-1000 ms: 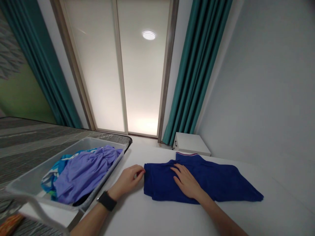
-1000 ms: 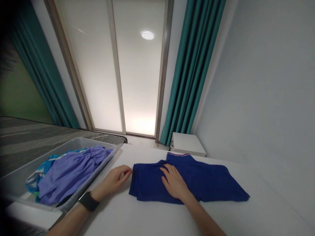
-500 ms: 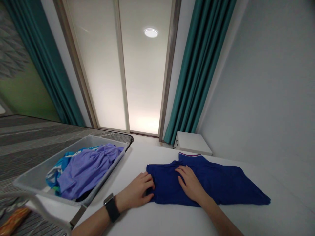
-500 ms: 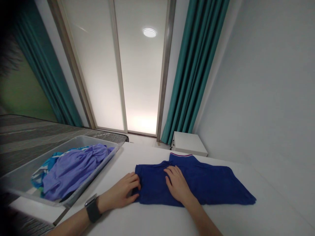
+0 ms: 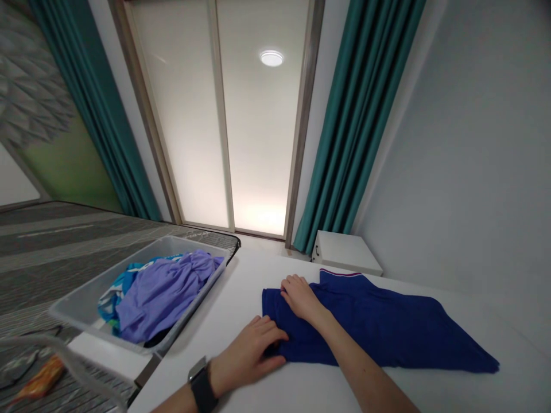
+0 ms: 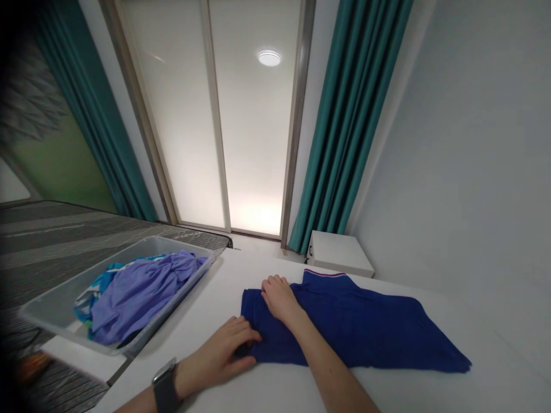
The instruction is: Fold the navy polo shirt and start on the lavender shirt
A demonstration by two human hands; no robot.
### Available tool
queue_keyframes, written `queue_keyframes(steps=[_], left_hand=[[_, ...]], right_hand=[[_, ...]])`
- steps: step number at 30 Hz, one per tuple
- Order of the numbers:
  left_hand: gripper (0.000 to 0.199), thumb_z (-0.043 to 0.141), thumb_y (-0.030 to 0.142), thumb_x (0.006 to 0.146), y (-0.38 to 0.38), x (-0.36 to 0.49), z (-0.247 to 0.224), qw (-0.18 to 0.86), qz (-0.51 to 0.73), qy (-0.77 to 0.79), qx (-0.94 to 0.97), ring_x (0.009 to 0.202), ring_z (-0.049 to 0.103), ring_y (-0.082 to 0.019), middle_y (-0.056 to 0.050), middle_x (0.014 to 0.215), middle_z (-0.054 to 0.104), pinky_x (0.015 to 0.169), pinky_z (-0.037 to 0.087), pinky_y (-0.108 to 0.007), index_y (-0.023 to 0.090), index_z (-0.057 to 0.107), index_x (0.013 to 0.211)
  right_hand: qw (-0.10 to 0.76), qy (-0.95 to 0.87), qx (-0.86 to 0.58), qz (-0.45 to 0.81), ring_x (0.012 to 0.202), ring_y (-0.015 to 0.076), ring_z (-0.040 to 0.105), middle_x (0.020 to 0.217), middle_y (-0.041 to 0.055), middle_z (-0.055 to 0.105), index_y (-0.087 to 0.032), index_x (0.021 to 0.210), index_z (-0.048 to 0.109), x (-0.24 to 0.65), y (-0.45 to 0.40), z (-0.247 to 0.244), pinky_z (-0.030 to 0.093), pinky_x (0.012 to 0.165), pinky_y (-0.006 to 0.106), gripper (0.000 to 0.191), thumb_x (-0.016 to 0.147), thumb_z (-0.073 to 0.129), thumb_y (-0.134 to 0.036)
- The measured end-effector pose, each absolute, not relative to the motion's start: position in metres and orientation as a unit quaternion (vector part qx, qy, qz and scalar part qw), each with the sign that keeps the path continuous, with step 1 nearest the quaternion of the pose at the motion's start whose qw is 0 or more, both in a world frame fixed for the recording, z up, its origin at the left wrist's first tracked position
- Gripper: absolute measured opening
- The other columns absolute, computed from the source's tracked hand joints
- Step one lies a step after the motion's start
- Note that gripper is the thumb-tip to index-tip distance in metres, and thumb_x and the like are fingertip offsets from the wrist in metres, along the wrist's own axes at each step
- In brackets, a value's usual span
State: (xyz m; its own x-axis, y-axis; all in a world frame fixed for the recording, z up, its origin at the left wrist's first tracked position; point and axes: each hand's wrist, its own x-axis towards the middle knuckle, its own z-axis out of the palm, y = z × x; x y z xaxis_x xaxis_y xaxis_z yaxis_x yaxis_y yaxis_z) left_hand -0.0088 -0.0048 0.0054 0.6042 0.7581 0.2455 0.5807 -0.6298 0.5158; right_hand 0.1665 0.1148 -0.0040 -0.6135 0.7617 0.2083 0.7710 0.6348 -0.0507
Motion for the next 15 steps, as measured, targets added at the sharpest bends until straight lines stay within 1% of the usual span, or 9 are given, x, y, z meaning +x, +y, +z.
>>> queue_keyframes(steps=[3, 4, 7, 9, 12, 15], left_hand=[[0.011, 0.059, 0.022, 0.089, -0.002, -0.009, 0.002, 0.22, 0.237, 0.393, 0.861, 0.088, 0.055, -0.019, -0.003, 0.089, 0.065, 0.08, 0.039, -0.031, 0.023, 0.063, 0.1], [0.011, 0.058, 0.021, 0.09, 0.0, -0.01, 0.001, 0.23, 0.243, 0.399, 0.854, 0.087, 0.055, -0.019, -0.003, 0.088, 0.065, 0.079, 0.039, -0.031, 0.023, 0.063, 0.099], [0.019, 0.054, 0.02, 0.092, 0.003, -0.011, 0.0, 0.243, 0.255, 0.404, 0.844, 0.085, 0.055, -0.018, -0.003, 0.089, 0.065, 0.078, 0.039, -0.03, 0.023, 0.062, 0.108], [0.019, 0.055, 0.021, 0.092, 0.004, -0.011, 0.001, 0.231, 0.242, 0.388, 0.858, 0.087, 0.055, -0.018, -0.003, 0.09, 0.066, 0.078, 0.038, -0.031, 0.025, 0.063, 0.108], [0.008, 0.059, 0.02, 0.089, 0.004, -0.009, 0.002, 0.208, 0.212, 0.371, 0.88, 0.089, 0.054, -0.018, -0.002, 0.087, 0.066, 0.079, 0.035, -0.032, 0.024, 0.066, 0.092], [0.008, 0.059, 0.017, 0.087, 0.004, -0.008, 0.001, 0.207, 0.207, 0.377, 0.879, 0.087, 0.054, -0.017, -0.001, 0.083, 0.066, 0.078, 0.035, -0.031, 0.022, 0.064, 0.083]], right_hand=[[0.107, -0.891, -0.44, -0.023, 0.096, 0.0218, 0.056, 0.101, 0.0078, 0.066, -0.017, 0.1, 0.059, 0.167, 0.12, -0.006, 0.037, 0.083, 0.033, 0.014, 0.098, 0.045, -0.019], [0.105, -0.89, -0.443, -0.023, 0.096, 0.022, 0.057, 0.1, 0.0079, 0.066, -0.017, 0.101, 0.058, 0.168, 0.121, -0.005, 0.037, 0.083, 0.033, 0.015, 0.098, 0.044, -0.019], [0.098, -0.89, -0.446, -0.022, 0.096, 0.0221, 0.058, 0.098, 0.0065, 0.068, -0.018, 0.101, 0.059, 0.168, 0.126, -0.006, 0.036, 0.081, 0.032, 0.015, 0.098, 0.045, -0.019], [0.094, -0.889, -0.447, -0.022, 0.096, 0.0217, 0.058, 0.098, 0.0057, 0.069, -0.019, 0.1, 0.06, 0.166, 0.128, -0.007, 0.036, 0.081, 0.031, 0.015, 0.098, 0.045, -0.018], [0.098, -0.886, -0.452, -0.023, 0.096, 0.0209, 0.058, 0.1, 0.0056, 0.069, -0.02, 0.101, 0.061, 0.165, 0.13, -0.011, 0.036, 0.08, 0.031, 0.017, 0.098, 0.044, -0.018], [0.104, -0.883, -0.457, -0.023, 0.096, 0.0207, 0.058, 0.1, 0.0052, 0.068, -0.02, 0.102, 0.061, 0.167, 0.131, -0.014, 0.036, 0.081, 0.031, 0.016, 0.099, 0.045, -0.021]])
